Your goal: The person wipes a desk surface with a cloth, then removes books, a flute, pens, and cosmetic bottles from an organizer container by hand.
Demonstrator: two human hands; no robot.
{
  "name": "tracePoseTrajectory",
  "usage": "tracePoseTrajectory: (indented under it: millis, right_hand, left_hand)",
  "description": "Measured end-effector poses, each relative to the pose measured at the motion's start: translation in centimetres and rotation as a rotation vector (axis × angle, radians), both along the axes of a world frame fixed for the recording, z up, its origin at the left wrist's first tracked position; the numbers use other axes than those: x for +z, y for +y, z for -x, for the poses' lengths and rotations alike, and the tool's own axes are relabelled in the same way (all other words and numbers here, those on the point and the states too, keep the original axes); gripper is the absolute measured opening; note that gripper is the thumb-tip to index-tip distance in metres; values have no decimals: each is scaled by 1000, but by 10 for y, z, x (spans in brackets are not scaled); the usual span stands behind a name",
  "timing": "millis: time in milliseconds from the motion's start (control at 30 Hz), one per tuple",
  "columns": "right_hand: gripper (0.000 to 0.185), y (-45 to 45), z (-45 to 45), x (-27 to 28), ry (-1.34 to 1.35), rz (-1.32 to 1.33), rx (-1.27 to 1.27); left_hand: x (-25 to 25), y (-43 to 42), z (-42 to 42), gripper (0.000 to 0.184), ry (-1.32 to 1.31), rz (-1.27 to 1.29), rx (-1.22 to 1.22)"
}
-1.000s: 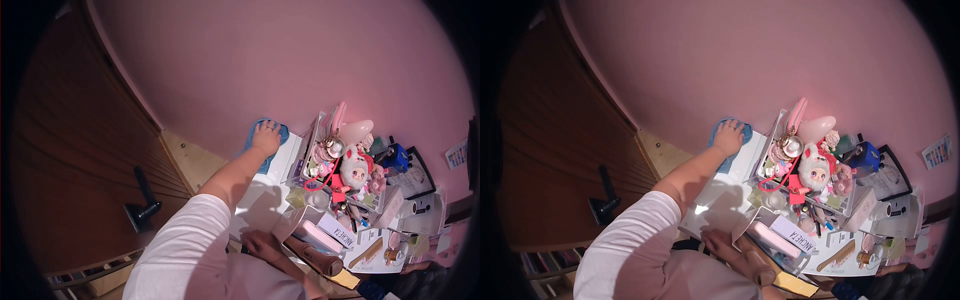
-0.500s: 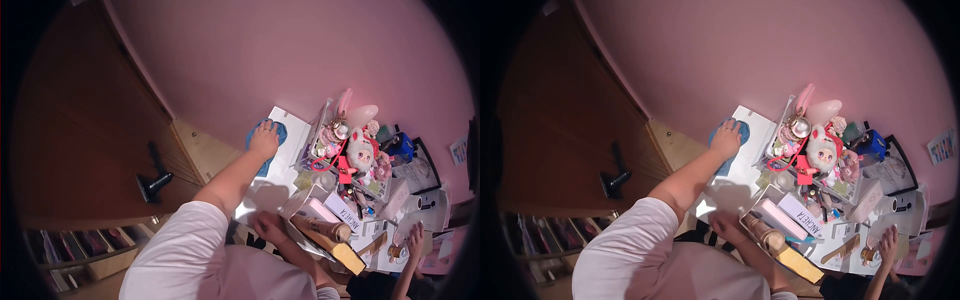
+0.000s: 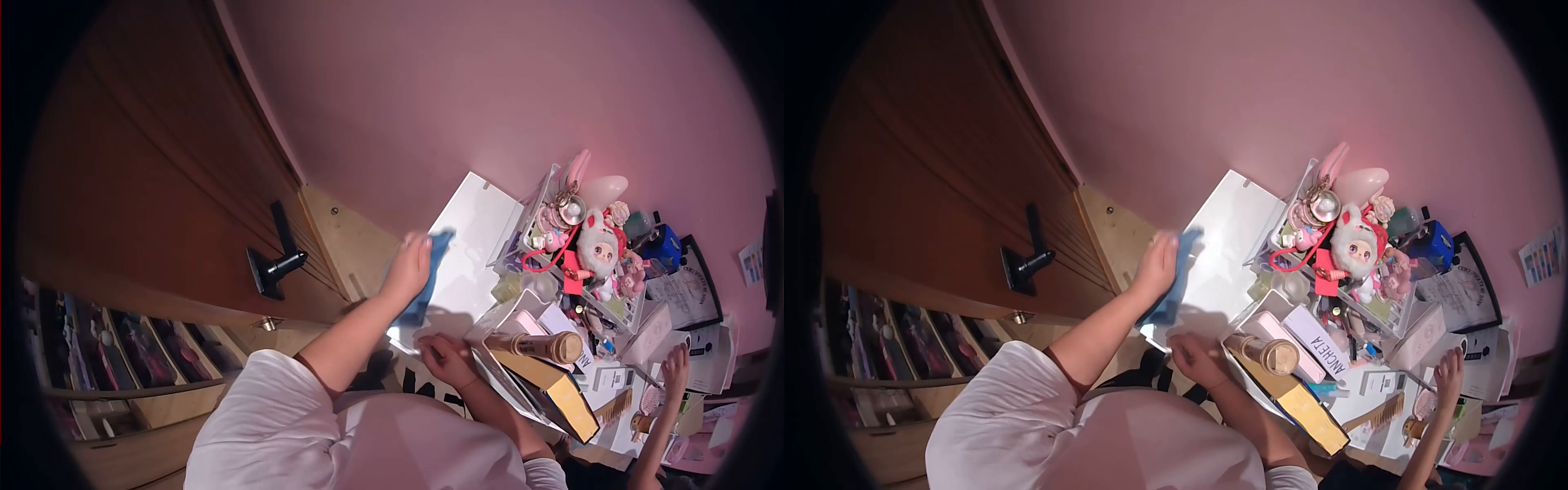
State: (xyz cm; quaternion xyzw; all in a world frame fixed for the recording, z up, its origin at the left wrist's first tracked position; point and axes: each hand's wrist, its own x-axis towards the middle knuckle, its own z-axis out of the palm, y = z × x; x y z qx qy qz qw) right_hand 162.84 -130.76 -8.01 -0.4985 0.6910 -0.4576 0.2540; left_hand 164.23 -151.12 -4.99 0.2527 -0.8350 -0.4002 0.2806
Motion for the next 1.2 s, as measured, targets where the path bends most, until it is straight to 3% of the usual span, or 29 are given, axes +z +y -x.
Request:
tracePoseTrajectory:
  millis: [33,100,167,267,367,500,600,700,900,1000,1100,1200]
  right_hand:
    - [10,0,0,10,5,-60,-6]
    - [9,1,-1,17,52,-120,-12]
    - [10,-1,2,16,93,-106,0]
    - [12,0,3,9,88,-20,23]
    - [15,-2,0,5,96,80,-8]
    - [13,-3,2,14,23,16,23]
    - [14,-3,0,12,41,43,6]
    - [14,-3,2,11,56,23,8]
    - [16,-5,1,5,47,14,-5]
    - [13,-7,1,15,58,22,3]
    - [15,-5,2,14,53,18,16]
    - [16,-2,0,11,-27,-56,10]
  left_hand:
    - [5,-5,14,34,212,-6,85]
    - [25,-8,51,34,271,41,104]
    - [5,-10,91,40,94,86,-112]
    - [-35,-13,123,48,-396,483,-374]
    - [-45,-26,155,51,-384,432,-97]
    - [-43,-50,184,51,-437,436,-92]
    - [-40,-55,193,51,-469,325,-88]
    - [-41,-48,186,50,-434,30,125]
    - [-51,-51,177,47,-266,530,-90]
    - [-51,-59,194,49,-263,385,1]
    - [-39,-60,193,52,-466,-64,175]
    - [-41,-61,186,53,-551,19,179]
